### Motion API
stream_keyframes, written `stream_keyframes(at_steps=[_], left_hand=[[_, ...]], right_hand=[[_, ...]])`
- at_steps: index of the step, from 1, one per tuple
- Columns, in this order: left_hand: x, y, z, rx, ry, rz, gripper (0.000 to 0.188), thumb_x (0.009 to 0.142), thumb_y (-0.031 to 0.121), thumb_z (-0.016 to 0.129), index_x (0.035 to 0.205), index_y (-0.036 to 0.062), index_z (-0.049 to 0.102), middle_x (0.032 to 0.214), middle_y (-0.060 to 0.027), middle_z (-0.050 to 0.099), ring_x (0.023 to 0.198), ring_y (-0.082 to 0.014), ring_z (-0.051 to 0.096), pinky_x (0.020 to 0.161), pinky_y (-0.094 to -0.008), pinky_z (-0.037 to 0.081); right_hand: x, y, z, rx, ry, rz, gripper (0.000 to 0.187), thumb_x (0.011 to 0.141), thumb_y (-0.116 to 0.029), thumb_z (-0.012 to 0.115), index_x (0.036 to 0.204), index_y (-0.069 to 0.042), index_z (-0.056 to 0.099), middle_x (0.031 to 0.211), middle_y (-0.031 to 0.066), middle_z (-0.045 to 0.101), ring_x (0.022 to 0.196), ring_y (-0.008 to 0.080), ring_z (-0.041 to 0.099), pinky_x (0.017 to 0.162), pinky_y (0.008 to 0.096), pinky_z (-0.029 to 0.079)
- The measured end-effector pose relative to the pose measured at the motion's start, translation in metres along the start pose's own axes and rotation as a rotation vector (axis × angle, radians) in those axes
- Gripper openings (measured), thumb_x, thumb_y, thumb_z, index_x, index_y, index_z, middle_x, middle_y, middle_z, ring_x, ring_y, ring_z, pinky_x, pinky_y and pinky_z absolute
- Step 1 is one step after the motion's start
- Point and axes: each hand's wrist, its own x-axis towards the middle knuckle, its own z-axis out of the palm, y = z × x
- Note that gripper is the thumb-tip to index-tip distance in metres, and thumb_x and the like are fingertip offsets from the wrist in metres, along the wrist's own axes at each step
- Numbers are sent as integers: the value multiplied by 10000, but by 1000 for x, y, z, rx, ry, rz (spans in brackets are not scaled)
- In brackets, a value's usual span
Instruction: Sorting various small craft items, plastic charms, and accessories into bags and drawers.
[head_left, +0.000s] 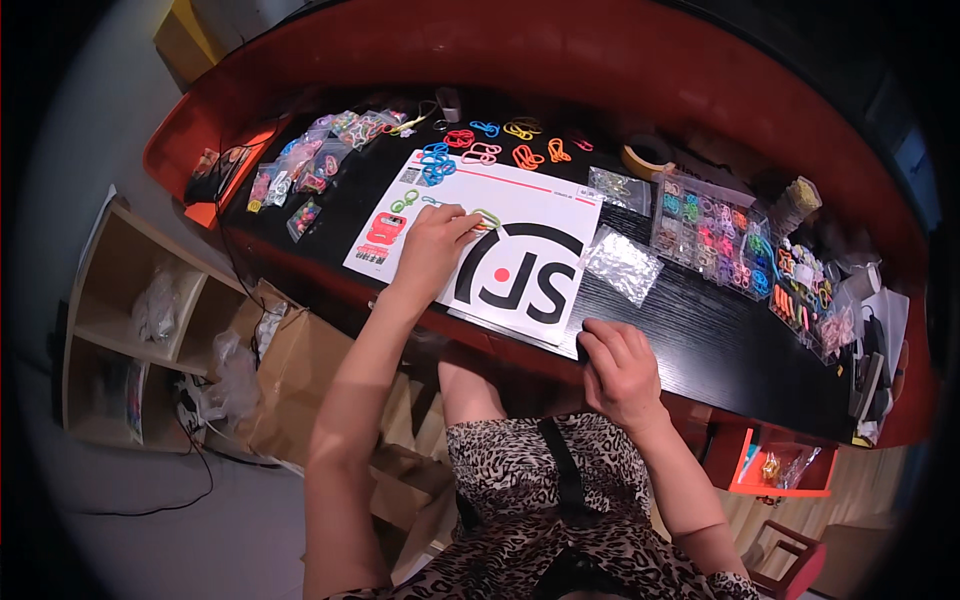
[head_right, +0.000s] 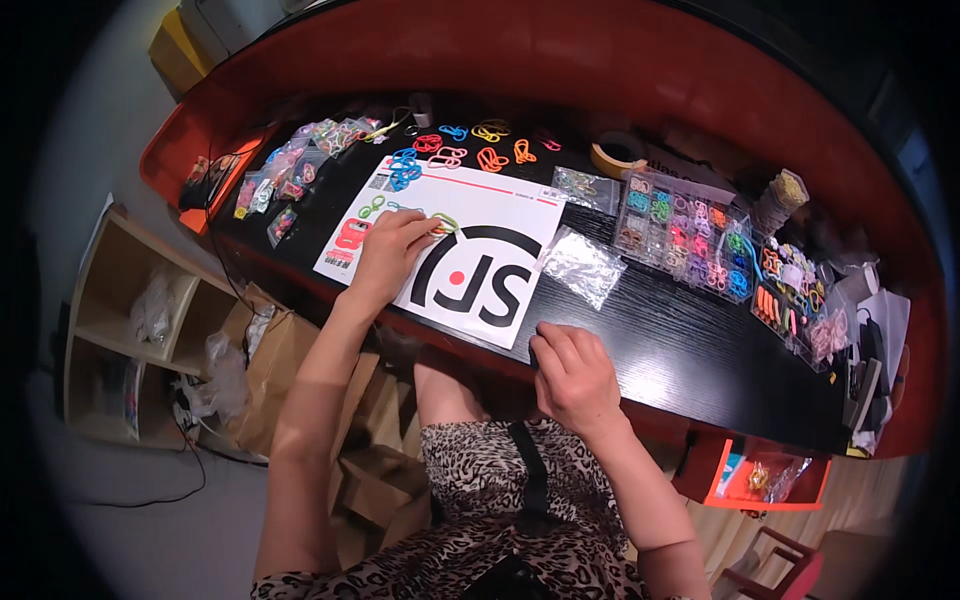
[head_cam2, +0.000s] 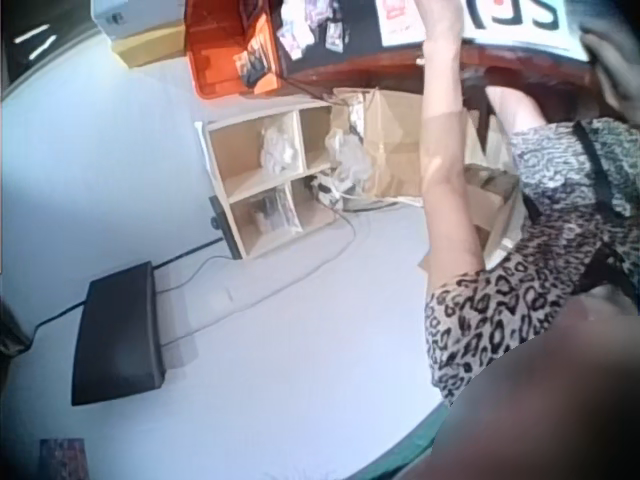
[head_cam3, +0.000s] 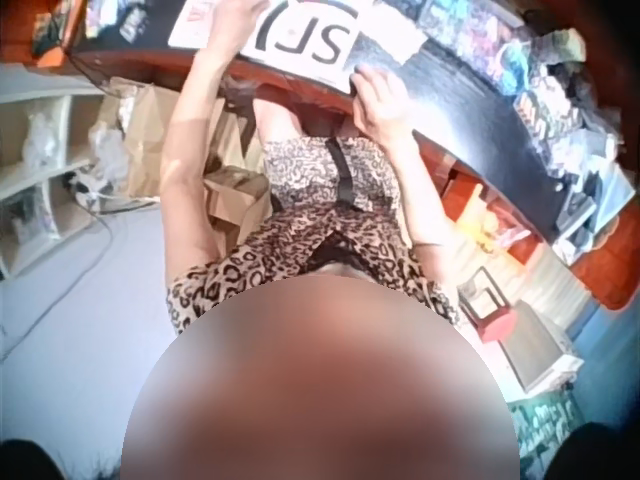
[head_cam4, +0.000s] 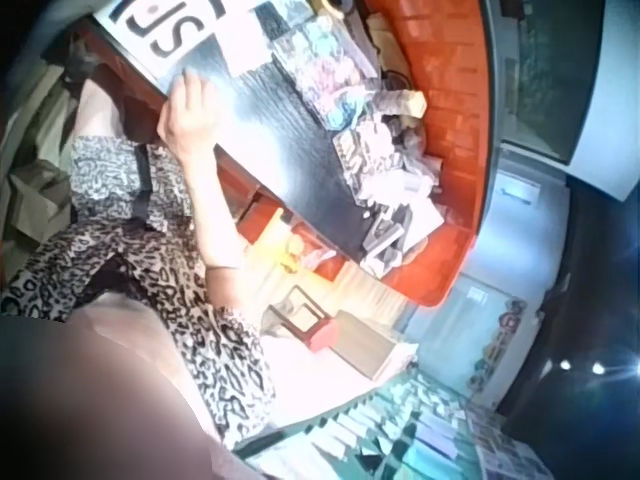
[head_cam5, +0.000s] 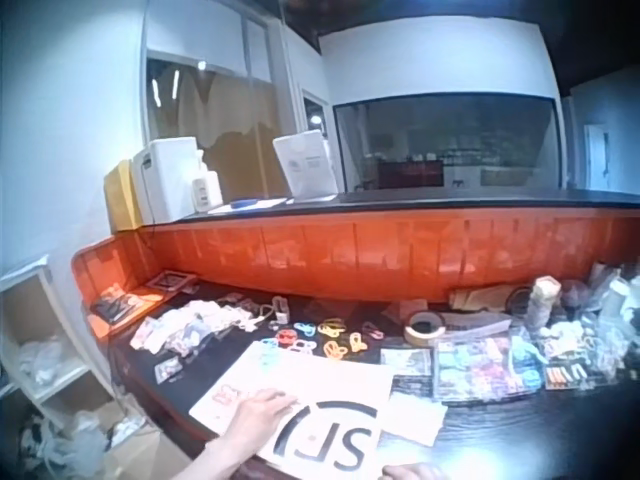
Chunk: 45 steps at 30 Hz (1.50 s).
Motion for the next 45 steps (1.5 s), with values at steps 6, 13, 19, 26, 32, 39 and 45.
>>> stream_keyframes(at_steps=[6,13,19,26,32,39,45], left_hand=[[34,2,32,7,41,16,212,859,83,704,1064,48,740,1034,-118,687,976,-292,616,854,-386,518],[36,11,34,98,134,16,470,852,102,736,1306,72,615,1331,-153,582,1173,-313,591,972,-394,504],[53,89,41,-283,-146,82,382,858,180,738,1208,45,664,1136,-146,671,1099,-330,597,961,-400,476],[99,113,64,-286,-682,42,608,636,140,855,1194,16,647,885,-100,630,823,-216,611,746,-341,498],[116,130,51,-151,-994,-143,397,621,125,866,924,-14,649,910,-141,657,831,-249,649,747,-354,509],[64,173,30,-569,-518,55,190,812,-2,711,956,-20,588,902,-137,644,841,-244,653,749,-336,508],[31,173,55,-632,-297,96,306,838,3,672,1110,-17,532,1033,-158,617,982,-276,624,861,-359,491]], right_hand=[[1,-1,-2,56,-3,31,358,691,8,676,1047,17,635,1117,151,638,981,321,622,826,407,511],[22,20,-21,36,132,378,367,819,-69,679,1179,-20,630,1267,177,597,1222,353,534,1001,469,430],[9,37,-5,-143,-44,406,402,886,-165,670,1262,-37,612,1368,180,561,1315,346,489,1097,478,365],[11,35,-2,-92,-6,363,363,891,-187,650,1201,-2,609,1349,200,559,1320,353,474,1114,499,338],[10,39,-10,161,170,470,482,829,-56,682,1277,29,524,1355,217,519,1285,391,480,1104,483,365],[6,52,-32,440,390,548,579,822,8,656,1375,-44,491,1224,188,586,1020,349,634,899,419,502],[8,50,-42,16,324,346,491,822,-22,657,1305,-64,579,1050,120,639,890,309,633,772,397,487]])
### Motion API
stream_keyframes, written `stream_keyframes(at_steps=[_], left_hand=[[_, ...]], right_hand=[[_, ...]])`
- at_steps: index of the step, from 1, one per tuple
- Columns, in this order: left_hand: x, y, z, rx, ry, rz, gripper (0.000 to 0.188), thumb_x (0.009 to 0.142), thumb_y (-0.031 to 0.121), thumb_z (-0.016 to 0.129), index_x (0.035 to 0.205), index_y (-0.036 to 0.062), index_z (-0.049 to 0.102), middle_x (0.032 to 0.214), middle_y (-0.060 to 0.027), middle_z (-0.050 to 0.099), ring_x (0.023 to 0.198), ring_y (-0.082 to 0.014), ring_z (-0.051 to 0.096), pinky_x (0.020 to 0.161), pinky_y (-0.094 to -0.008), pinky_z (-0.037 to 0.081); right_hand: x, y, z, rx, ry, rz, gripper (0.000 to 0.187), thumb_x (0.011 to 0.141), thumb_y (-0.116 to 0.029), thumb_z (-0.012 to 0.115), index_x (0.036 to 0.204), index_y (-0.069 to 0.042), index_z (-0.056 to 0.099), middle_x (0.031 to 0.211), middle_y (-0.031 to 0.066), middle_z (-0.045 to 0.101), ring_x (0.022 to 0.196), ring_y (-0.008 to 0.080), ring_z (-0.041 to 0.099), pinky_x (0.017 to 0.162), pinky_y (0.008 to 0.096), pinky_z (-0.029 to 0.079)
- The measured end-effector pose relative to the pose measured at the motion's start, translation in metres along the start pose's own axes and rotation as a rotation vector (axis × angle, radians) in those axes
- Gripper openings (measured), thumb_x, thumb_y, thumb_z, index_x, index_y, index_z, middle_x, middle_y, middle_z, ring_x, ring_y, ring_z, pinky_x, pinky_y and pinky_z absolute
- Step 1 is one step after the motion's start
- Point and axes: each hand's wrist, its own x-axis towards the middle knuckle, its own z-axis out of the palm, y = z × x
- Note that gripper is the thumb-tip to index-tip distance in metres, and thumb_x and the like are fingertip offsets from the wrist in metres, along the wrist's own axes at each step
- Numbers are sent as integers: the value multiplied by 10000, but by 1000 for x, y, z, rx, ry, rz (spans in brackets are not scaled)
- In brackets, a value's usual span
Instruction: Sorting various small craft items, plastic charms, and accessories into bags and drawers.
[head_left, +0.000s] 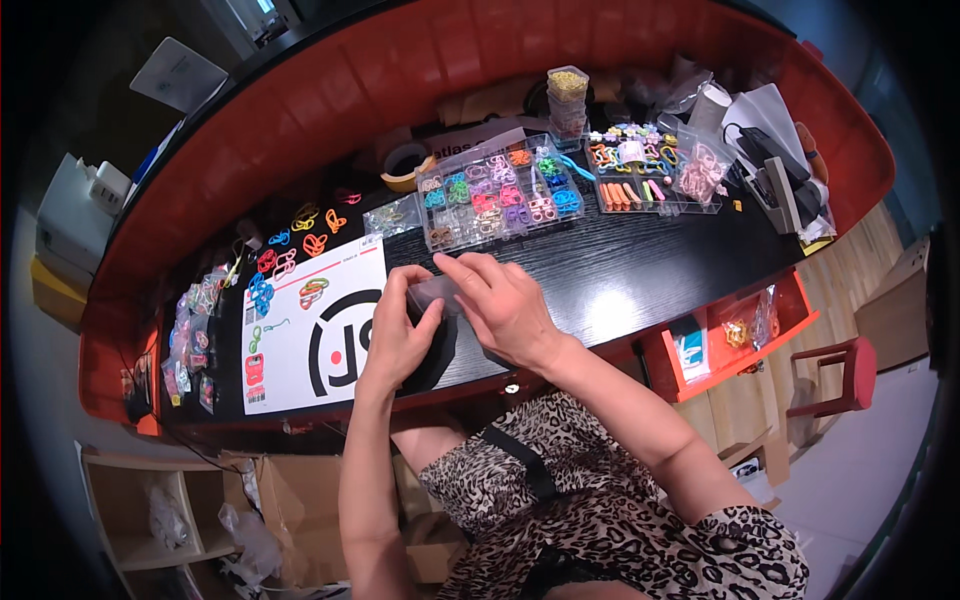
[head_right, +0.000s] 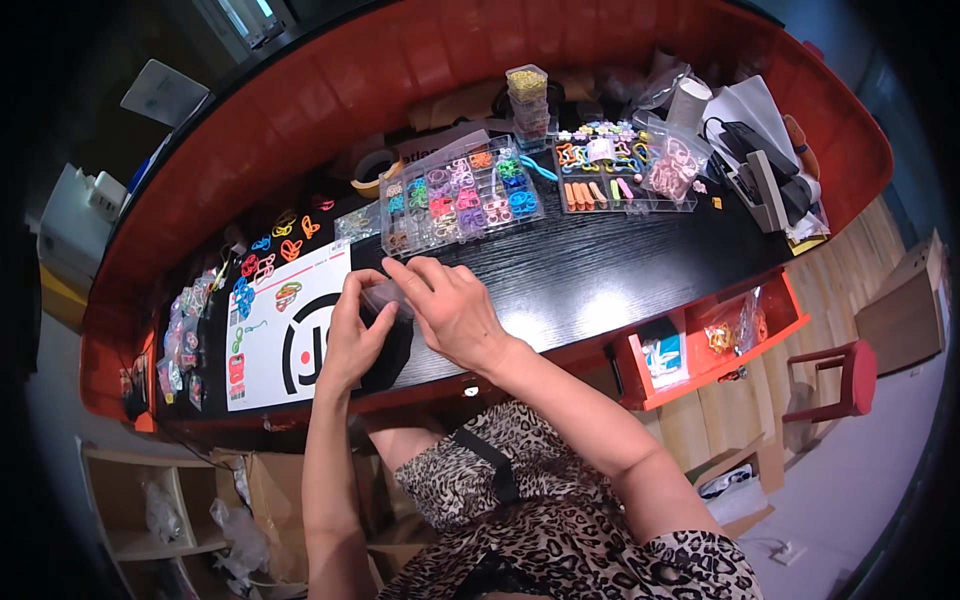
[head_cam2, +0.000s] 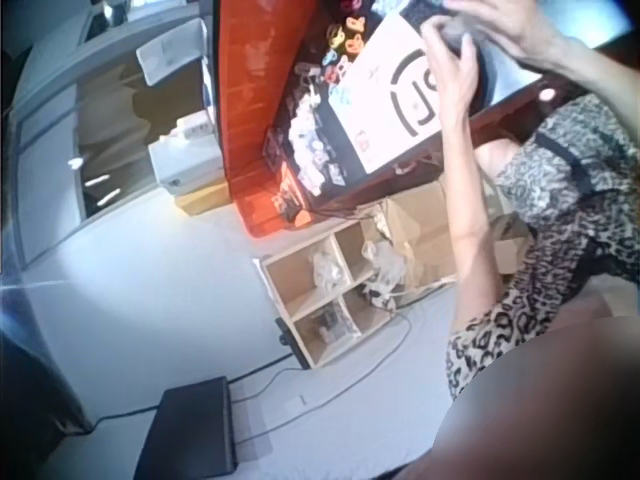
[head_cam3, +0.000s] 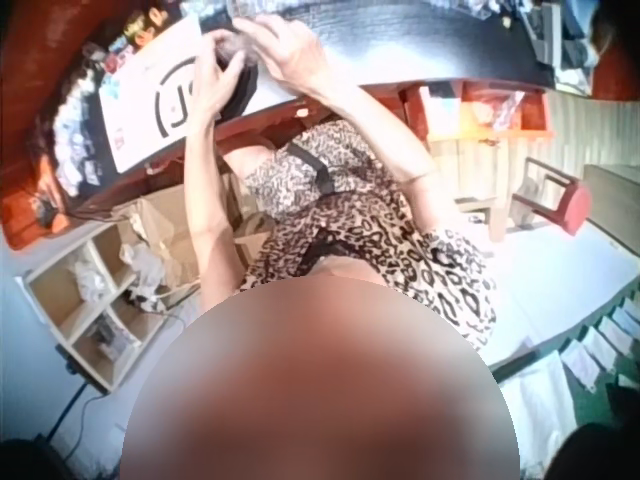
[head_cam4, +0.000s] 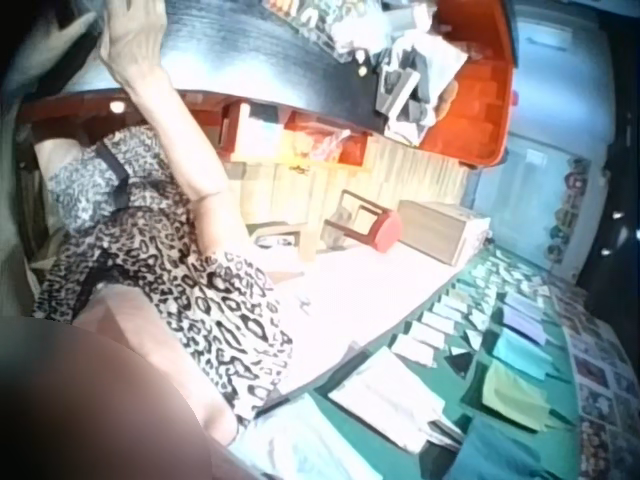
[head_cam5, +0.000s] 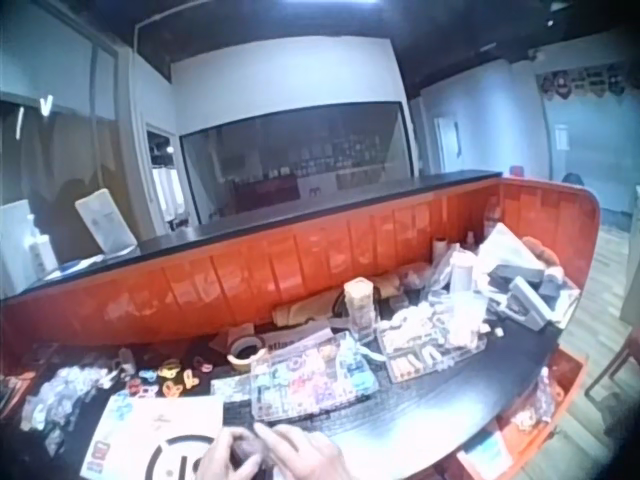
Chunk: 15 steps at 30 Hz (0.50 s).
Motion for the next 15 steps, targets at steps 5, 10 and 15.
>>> stream_keyframes(at_steps=[5,10,15], left_hand=[[1,0,8,-20,-1,-127,203,864,3,597,1057,-15,535,963,-136,605,924,-275,605,810,-359,484],[4,1,10,-31,117,25,189,790,-32,640,959,12,567,933,-103,622,932,-277,613,814,-372,469],[7,-7,17,373,82,411,261,684,-49,673,907,51,582,948,-88,616,948,-294,600,823,-397,464]], right_hand=[[-12,14,7,36,-54,32,416,837,-19,659,1245,-77,611,1027,108,659,889,299,655,762,400,493],[2,18,-16,94,-9,-29,270,750,12,665,1013,-49,645,968,89,648,887,285,641,796,389,493],[-8,20,-37,-133,-291,-132,261,761,-112,737,1005,-61,661,1162,94,613,1165,277,559,1064,487,382]])
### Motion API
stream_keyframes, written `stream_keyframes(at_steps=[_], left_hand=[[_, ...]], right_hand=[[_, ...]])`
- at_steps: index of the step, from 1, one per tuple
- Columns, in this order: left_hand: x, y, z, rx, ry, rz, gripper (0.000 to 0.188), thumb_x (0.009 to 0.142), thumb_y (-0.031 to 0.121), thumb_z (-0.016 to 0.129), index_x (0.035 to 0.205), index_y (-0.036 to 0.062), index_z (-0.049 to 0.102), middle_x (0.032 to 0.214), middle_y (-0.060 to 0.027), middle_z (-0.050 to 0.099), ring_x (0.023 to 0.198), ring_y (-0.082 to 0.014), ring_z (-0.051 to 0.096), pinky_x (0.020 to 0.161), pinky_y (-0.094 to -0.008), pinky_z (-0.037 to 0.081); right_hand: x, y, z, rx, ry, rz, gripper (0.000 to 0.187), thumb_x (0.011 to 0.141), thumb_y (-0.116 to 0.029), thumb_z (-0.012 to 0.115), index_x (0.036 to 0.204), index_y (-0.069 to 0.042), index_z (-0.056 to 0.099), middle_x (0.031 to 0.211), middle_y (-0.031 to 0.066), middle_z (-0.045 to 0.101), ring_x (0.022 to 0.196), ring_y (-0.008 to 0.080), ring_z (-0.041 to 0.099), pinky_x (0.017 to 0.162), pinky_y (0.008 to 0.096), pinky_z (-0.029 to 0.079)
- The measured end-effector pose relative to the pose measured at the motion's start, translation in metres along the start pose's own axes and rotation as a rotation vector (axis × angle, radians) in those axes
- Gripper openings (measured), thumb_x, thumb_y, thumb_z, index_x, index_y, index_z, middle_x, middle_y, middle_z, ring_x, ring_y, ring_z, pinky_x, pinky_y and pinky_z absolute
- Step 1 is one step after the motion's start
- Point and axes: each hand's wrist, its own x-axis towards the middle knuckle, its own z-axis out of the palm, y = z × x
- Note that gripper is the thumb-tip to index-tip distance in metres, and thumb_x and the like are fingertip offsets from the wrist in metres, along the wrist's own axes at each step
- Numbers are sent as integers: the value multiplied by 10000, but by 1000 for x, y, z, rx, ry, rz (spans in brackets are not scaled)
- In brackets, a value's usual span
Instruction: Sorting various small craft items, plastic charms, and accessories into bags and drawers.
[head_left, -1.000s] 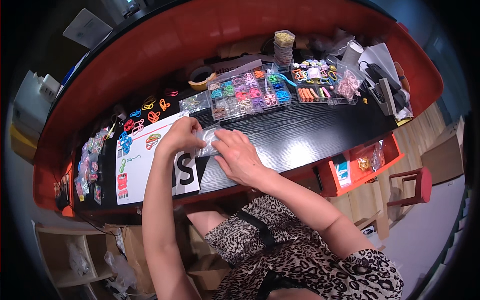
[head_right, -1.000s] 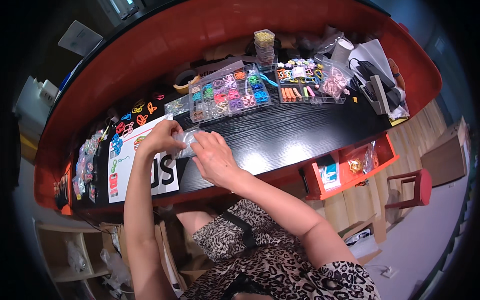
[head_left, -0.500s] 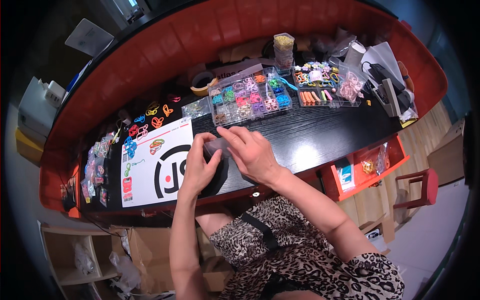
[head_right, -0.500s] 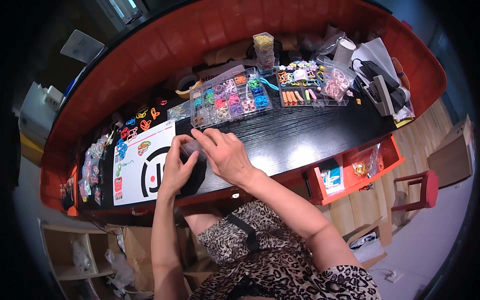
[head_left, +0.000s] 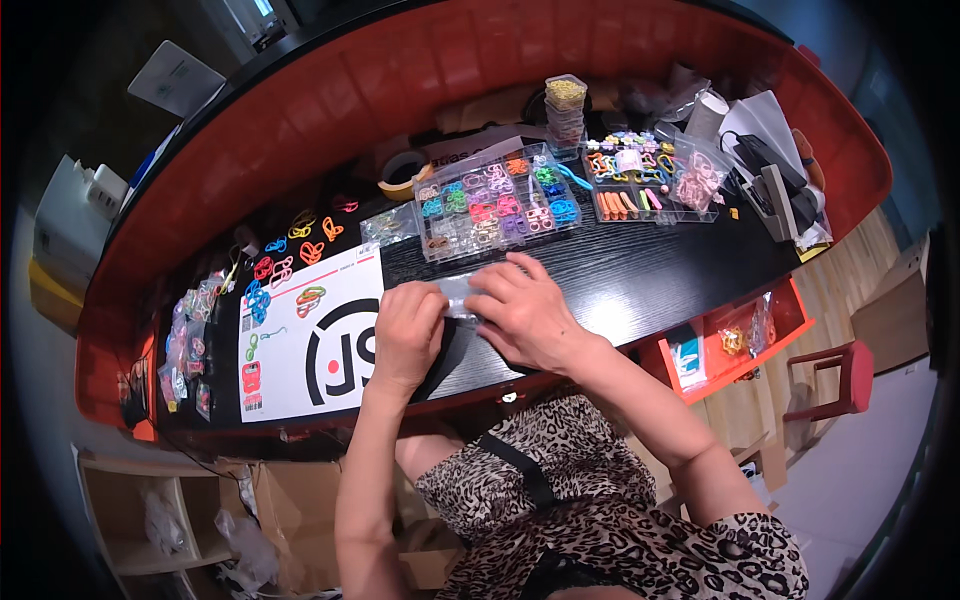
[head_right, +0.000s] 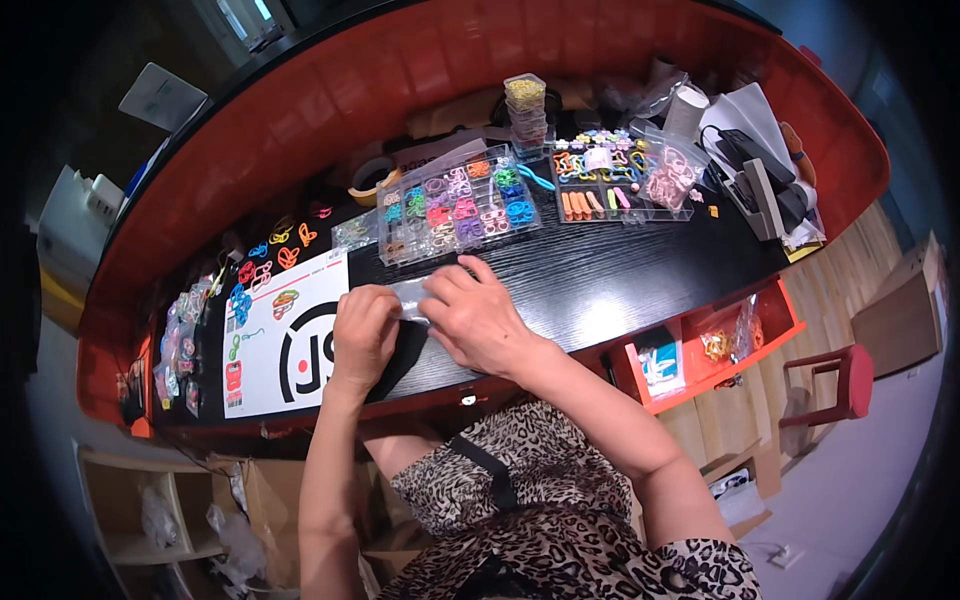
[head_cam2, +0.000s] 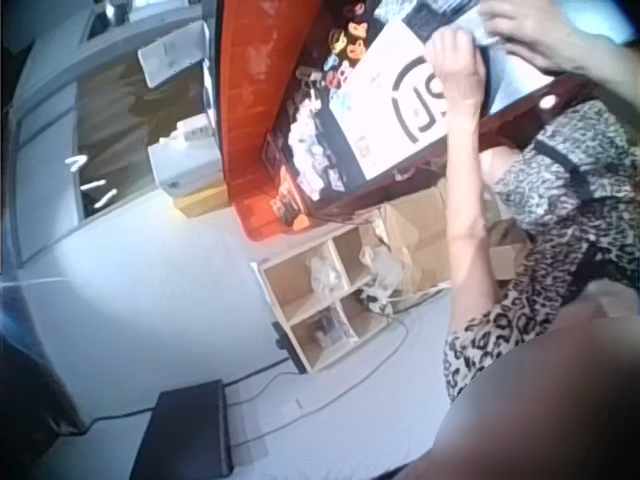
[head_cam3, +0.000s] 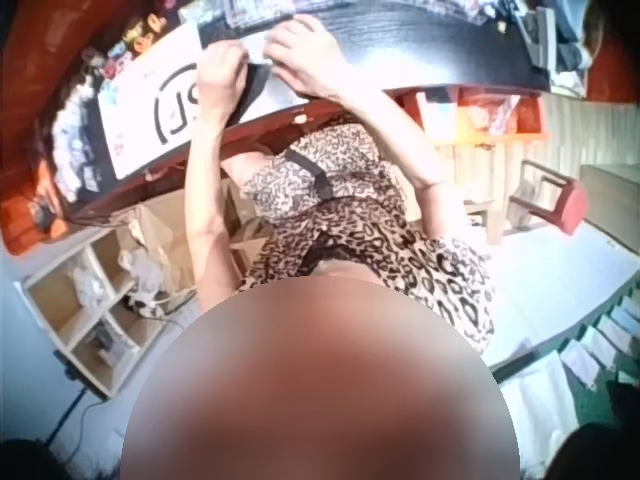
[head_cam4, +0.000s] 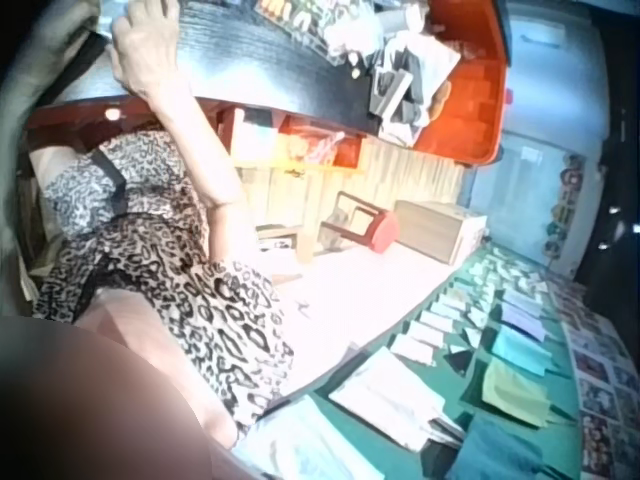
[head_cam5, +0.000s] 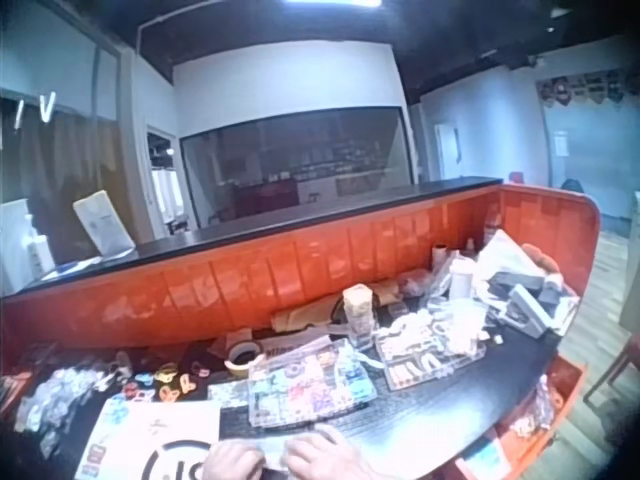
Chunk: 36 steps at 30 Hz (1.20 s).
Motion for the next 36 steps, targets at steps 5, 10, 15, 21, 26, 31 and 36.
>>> stream_keyframes(at_steps=[5,10,15,21,26,31,36], left_hand=[[2,4,-18,-1,-323,-138,240,675,-98,594,891,3,574,952,-143,590,958,-363,563,834,-438,473],[21,28,-34,-58,-500,-219,255,716,-85,593,961,-19,597,1002,-169,579,983,-365,556,864,-428,467],[7,20,-20,33,-372,-195,230,812,22,684,1033,11,622,1072,-151,586,1045,-351,562,938,-430,444],[-7,36,-7,39,-122,-156,342,799,33,712,1130,21,630,1253,-162,571,1245,-369,523,1045,-458,404],[-13,38,-4,32,-2,-93,316,816,26,704,1123,6,632,1254,-162,582,1232,-366,535,1047,-458,408],[-30,30,-16,49,70,-180,275,853,38,679,1123,4,640,1253,-162,593,1224,-360,540,1050,-453,407],[-58,23,-37,125,77,-208,248,872,46,654,1114,-10,643,1220,-170,605,1169,-354,563,1014,-443,420]], right_hand=[[-28,-10,4,125,73,88,516,850,-215,731,1300,-32,557,1379,173,542,1295,337,506,1100,511,378],[-89,-8,-39,29,393,151,377,774,-26,708,1145,-12,648,1217,160,641,1050,325,638,915,439,496],[-200,5,-111,-411,548,583,427,767,52,644,1188,-15,623,1253,165,620,1121,327,602,969,425,462],[-321,29,-101,-303,1002,1263,473,887,6,590,1357,21,542,1420,162,521,1231,272,545,1008,367,455],[-341,70,-88,-21,855,1212,521,892,-3,611,1405,14,521,1405,116,541,1154,168,553,883,287,512],[-301,93,-88,207,756,1269,593,865,-35,632,1441,-48,494,1353,126,603,1145,228,603,935,328,480],[-274,118,-81,-46,651,1220,595,787,-2,638,1368,25,513,1191,180,638,1030,272,632,902,360,513]])
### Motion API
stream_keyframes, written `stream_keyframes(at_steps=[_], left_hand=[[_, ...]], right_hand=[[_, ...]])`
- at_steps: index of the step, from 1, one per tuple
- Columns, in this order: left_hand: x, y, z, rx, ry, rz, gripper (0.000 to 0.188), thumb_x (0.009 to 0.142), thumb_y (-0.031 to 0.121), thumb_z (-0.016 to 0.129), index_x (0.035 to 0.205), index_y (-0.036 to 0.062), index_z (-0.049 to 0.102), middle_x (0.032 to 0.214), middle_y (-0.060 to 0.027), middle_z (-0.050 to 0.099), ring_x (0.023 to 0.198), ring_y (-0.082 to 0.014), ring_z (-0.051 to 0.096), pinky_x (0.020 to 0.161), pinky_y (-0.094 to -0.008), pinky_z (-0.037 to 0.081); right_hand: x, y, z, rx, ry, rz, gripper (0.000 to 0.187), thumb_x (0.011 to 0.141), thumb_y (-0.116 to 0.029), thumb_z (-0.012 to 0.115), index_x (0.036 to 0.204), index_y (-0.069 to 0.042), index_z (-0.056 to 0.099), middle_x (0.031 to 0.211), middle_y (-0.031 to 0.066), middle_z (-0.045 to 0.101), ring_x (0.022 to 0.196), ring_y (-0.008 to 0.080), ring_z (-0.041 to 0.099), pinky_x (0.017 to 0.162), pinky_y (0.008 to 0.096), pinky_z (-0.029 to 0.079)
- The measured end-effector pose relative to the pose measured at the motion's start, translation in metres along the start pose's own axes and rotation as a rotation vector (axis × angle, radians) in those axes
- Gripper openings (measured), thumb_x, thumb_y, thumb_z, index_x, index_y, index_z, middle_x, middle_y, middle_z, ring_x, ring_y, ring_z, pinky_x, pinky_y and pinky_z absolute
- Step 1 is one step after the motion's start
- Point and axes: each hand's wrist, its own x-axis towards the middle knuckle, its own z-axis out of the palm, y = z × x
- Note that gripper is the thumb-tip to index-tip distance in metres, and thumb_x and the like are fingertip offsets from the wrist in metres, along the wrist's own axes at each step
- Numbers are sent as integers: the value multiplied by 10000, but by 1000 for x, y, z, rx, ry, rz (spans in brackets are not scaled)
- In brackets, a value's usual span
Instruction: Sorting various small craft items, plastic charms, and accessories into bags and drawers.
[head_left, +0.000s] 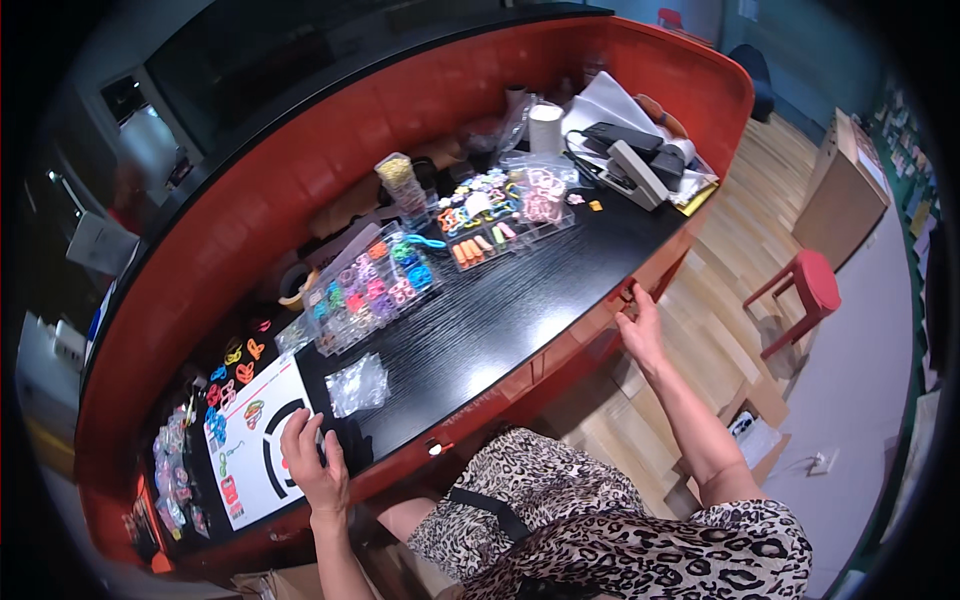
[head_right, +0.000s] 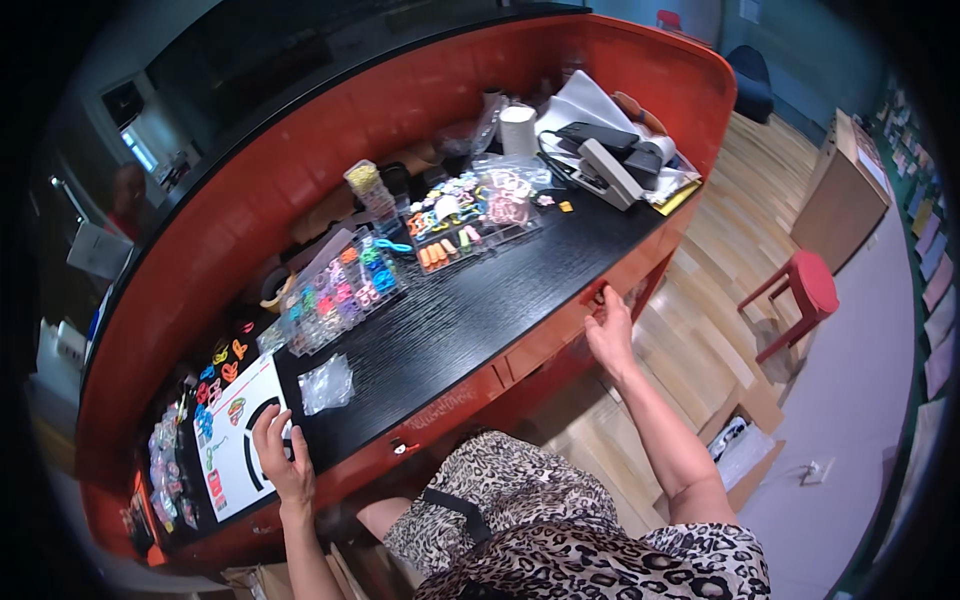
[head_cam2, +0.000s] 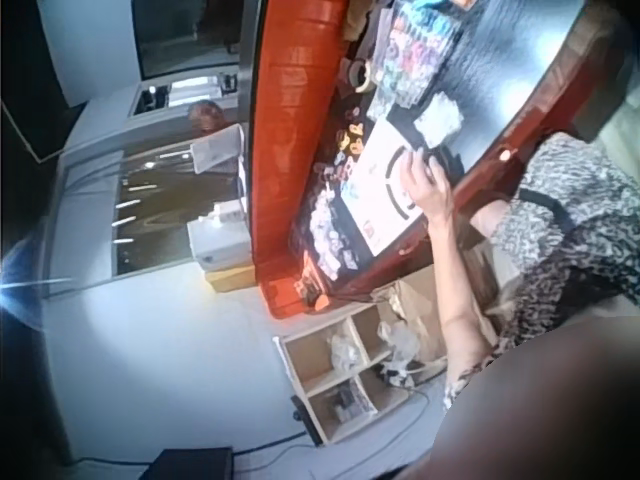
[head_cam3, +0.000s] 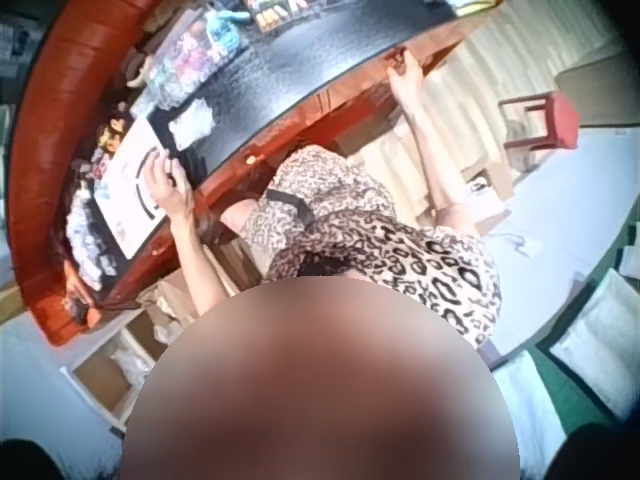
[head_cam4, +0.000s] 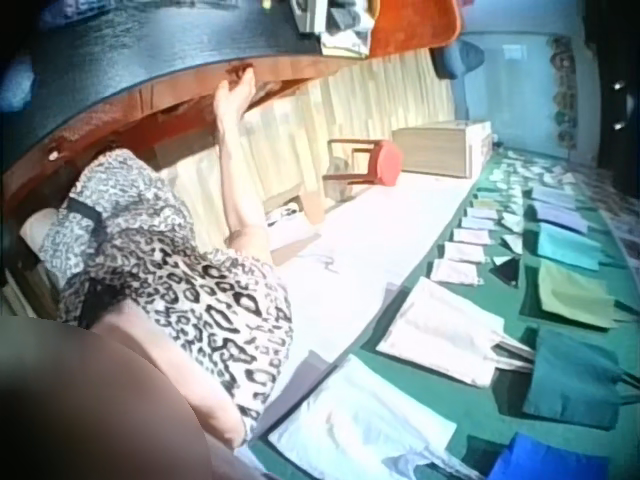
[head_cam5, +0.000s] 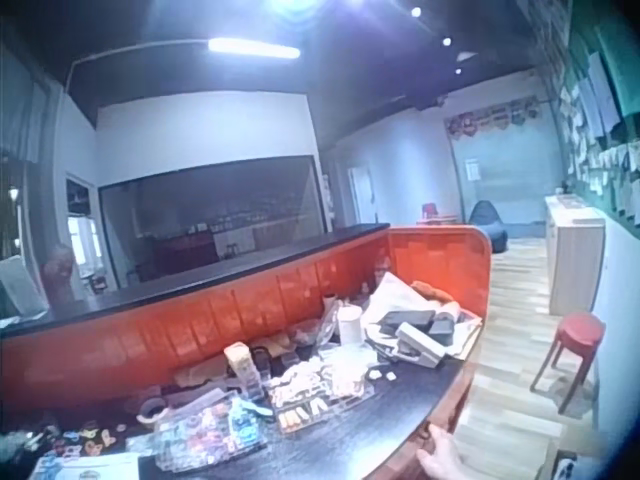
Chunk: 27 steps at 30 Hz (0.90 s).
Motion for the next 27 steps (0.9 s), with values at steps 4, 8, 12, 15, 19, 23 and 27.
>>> stream_keyframes(at_steps=[4,8,12,15,19,23,27], left_hand=[[-15,-16,-16,24,10,-15,250,852,16,657,1101,-2,642,1131,-167,616,1059,-354,589,921,-418,467],[-34,-47,-40,184,0,29,269,803,70,705,1058,20,639,1053,-155,622,989,-353,600,864,-434,476],[-22,-68,-54,197,-253,187,350,808,210,732,1073,13,616,1089,-152,607,1001,-345,595,862,-431,471],[-5,-75,-60,179,-437,381,498,826,344,718,1157,-5,590,1153,-167,593,1046,-337,588,890,-426,469],[20,-76,-59,104,-589,591,659,841,512,673,1224,-15,575,1203,-187,575,1088,-361,586,905,-449,476],[17,-87,-55,-38,-655,545,676,805,483,717,1243,-12,573,1235,-202,546,1084,-374,584,880,-446,483],[18,-89,-51,-113,-681,466,656,788,454,738,1251,15,584,1238,-189,557,1089,-366,586,852,-434,495]], right_hand=[[10,39,-11,-197,157,-336,511,804,0,625,1310,13,553,1250,172,596,1148,291,579,977,359,470],[5,-75,-51,-51,95,-532,371,847,56,583,1211,-13,601,1188,154,614,1109,293,590,939,371,472],[20,-133,-33,-106,-325,-906,348,824,-3,651,1170,-13,614,1201,159,621,1119,329,595,957,409,469],[36,-159,-7,-334,-723,-1335,483,842,-199,690,1277,-25,574,1351,171,560,1242,356,540,1028,472,437],[67,-172,22,-421,-1059,-1626,693,915,-499,567,1400,-11,479,1447,204,484,1304,356,496,1067,500,392],[70,-181,29,-369,-1077,-1639,730,867,-538,625,1367,-19,509,1379,194,527,1236,348,543,1011,478,419],[77,-180,35,-348,-1136,-1564,682,852,-546,633,1318,-54,563,1326,158,570,1199,312,566,976,462,428]])
